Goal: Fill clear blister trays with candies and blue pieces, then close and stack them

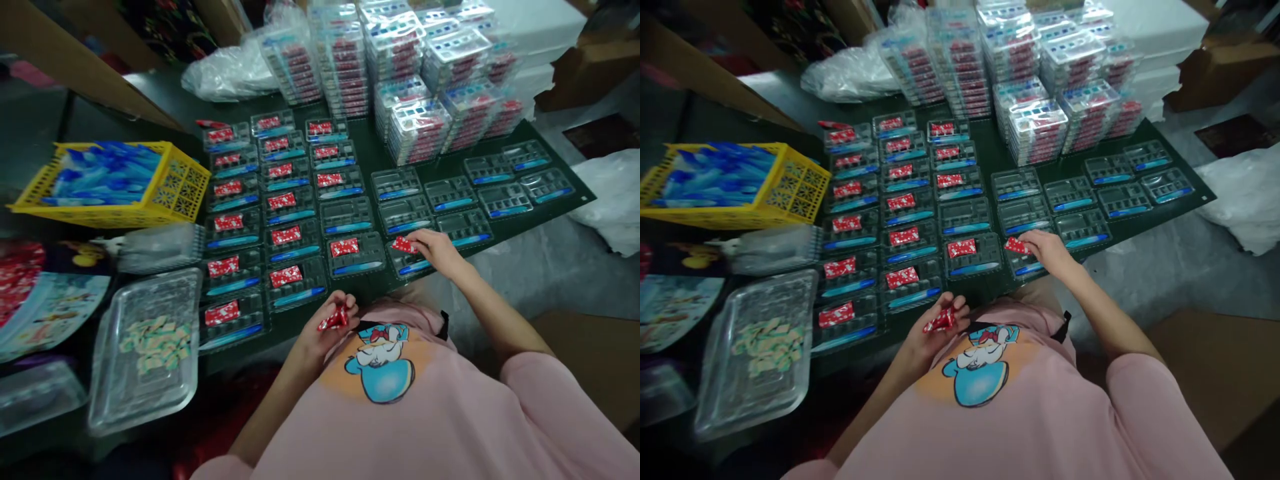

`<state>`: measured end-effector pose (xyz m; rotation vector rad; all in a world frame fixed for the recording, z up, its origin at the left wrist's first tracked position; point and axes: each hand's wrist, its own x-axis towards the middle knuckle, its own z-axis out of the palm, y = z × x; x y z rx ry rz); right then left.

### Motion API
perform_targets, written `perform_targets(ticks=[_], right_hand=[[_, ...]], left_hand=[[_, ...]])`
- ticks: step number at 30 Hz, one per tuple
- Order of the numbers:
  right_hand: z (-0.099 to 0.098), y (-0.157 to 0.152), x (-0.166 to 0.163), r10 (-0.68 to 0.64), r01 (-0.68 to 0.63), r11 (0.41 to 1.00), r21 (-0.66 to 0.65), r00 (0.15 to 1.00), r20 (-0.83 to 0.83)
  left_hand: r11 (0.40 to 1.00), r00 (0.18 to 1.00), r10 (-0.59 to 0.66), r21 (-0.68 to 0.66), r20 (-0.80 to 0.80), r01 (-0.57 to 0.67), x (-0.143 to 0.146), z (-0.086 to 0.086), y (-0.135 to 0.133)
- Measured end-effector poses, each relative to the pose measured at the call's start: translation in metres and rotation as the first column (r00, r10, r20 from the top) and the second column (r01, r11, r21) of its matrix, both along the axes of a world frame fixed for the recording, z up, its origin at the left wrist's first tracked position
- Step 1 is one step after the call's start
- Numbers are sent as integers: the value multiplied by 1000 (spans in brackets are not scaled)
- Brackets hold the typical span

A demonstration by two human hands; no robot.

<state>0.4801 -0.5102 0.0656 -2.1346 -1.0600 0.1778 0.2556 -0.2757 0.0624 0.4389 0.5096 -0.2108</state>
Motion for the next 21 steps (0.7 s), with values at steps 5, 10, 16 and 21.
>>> perform_targets(ticks=[5,10,16,21], right_hand=[[-21,26,39,208,-171,936,-307,974,93],[-29,33,42,294,-210,868,-449,948,126],[8,53,2,154,-152,988,25,986,-70],[9,71,-20,114,-103,988,112,988,-101]], left_hand=[[997,995,30,-70,-90,-36,42,8,1],[973,967,109,-177,-230,-151,81,18,-2],[974,946,137,-135,-295,-184,126,14,-14],[980,971,174,-70,-167,-188,143,4,-29]])
